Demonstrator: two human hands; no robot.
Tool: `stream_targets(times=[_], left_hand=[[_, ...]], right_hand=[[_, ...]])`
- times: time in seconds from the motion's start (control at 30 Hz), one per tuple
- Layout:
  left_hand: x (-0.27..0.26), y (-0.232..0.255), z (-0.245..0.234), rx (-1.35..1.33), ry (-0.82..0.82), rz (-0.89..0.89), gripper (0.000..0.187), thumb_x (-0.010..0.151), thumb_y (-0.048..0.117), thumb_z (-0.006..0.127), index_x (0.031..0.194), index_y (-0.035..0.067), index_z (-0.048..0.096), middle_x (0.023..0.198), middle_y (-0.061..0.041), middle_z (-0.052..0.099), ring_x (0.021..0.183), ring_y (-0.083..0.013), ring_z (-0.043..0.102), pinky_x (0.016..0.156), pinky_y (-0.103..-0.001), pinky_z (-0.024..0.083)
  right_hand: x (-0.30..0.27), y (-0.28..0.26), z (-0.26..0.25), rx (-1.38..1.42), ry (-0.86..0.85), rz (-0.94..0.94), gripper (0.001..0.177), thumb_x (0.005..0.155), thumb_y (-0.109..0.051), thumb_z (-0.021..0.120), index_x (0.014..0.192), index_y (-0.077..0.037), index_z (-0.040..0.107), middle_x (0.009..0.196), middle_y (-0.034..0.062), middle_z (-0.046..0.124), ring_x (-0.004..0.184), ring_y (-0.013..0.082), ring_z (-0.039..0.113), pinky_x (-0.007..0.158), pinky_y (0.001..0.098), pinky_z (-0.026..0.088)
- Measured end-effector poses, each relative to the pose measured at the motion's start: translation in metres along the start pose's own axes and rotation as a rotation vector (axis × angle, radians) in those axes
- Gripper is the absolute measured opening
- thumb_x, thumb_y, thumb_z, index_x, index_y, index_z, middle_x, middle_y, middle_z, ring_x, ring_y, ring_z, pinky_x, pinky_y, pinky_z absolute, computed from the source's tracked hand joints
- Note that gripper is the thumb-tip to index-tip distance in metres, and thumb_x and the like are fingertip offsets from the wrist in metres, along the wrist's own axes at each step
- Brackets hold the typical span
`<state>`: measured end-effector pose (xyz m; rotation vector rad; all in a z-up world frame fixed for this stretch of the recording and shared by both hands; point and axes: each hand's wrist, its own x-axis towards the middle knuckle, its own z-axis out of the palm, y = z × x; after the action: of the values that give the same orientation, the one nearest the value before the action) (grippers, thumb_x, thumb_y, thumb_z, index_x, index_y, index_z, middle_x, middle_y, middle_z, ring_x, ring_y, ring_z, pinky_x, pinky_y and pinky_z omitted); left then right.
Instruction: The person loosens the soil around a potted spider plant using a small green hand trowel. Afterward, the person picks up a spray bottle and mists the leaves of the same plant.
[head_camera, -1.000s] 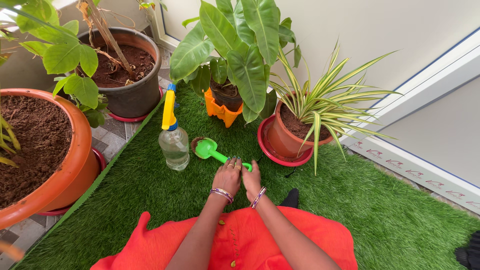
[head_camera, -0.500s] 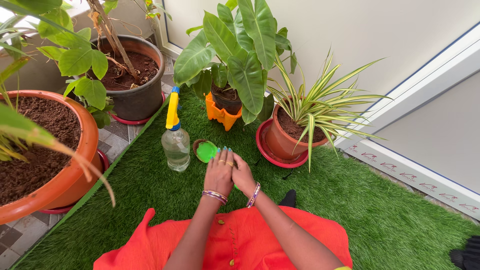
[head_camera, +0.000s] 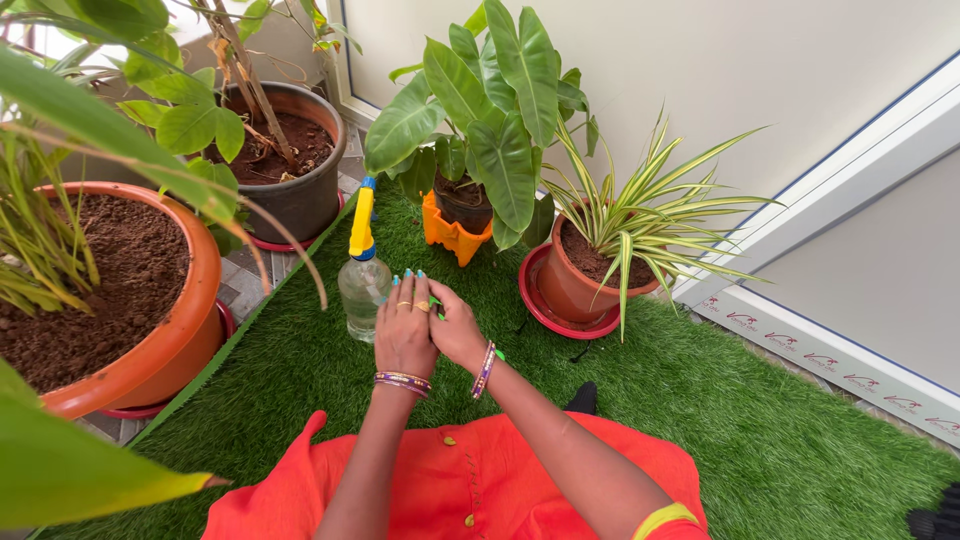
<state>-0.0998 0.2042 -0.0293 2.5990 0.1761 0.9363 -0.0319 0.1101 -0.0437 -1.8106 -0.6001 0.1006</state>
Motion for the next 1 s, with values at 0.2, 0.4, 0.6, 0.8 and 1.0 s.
stream_targets(times=[0.2, 0.4, 0.6, 0.8, 1.0], left_hand=[[0.007, -0.008, -0.024, 0.053, 0.068, -0.041, 0.053, 0.091, 0.016, 0.062, 0.141, 0.002, 0.054, 0.142, -0.018, 0.059, 0.132, -0.0354, 0.056, 0.108, -0.049, 0.044], [0.01, -0.018, -0.033, 0.105, 0.09, -0.157, 0.047, 0.094, 0.018, 0.061, 0.138, 0.002, 0.058, 0.138, -0.02, 0.063, 0.127, -0.0358, 0.059, 0.104, -0.048, 0.046], [0.025, -0.051, -0.028, -0.022, 0.0, -0.4, 0.047, 0.094, 0.026, 0.065, 0.133, 0.0, 0.062, 0.137, -0.021, 0.063, 0.121, -0.0369, 0.063, 0.098, -0.049, 0.051], [0.043, -0.085, -0.005, -0.289, 0.03, -0.46, 0.056, 0.093, 0.03, 0.067, 0.144, 0.012, 0.056, 0.135, -0.02, 0.065, 0.119, -0.0415, 0.064, 0.099, -0.051, 0.051], [0.047, -0.095, 0.002, -0.418, -0.061, -0.558, 0.067, 0.09, 0.032, 0.068, 0.153, 0.023, 0.046, 0.131, -0.022, 0.065, 0.113, -0.0421, 0.066, 0.094, -0.051, 0.053]], right_hand=[[0.011, -0.024, 0.013, 0.013, -0.042, -0.04, 0.046, 0.098, -0.007, 0.056, 0.144, -0.006, 0.056, 0.141, 0.0134, 0.064, 0.124, 0.0215, 0.065, 0.102, 0.0334, 0.052], [0.022, -0.04, 0.021, -0.018, -0.069, 0.027, 0.051, 0.096, -0.016, 0.065, 0.145, -0.008, 0.057, 0.13, 0.0124, 0.07, 0.11, 0.0193, 0.069, 0.095, 0.0329, 0.057], [0.044, -0.037, 0.033, 0.024, -0.036, 0.063, 0.059, 0.092, -0.023, 0.069, 0.146, -0.007, 0.054, 0.135, 0.0139, 0.067, 0.109, 0.0193, 0.071, 0.092, 0.0339, 0.058], [0.064, -0.021, 0.048, -0.04, 0.005, 0.002, 0.068, 0.092, -0.026, 0.073, 0.151, -0.006, 0.047, 0.143, 0.0184, 0.062, 0.126, 0.0231, 0.063, 0.098, 0.0373, 0.055], [0.077, -0.011, 0.059, 0.096, -0.038, -0.015, 0.086, 0.085, -0.031, 0.079, 0.154, 0.0, 0.038, 0.151, 0.0219, 0.055, 0.138, 0.0295, 0.057, 0.11, 0.0379, 0.047]])
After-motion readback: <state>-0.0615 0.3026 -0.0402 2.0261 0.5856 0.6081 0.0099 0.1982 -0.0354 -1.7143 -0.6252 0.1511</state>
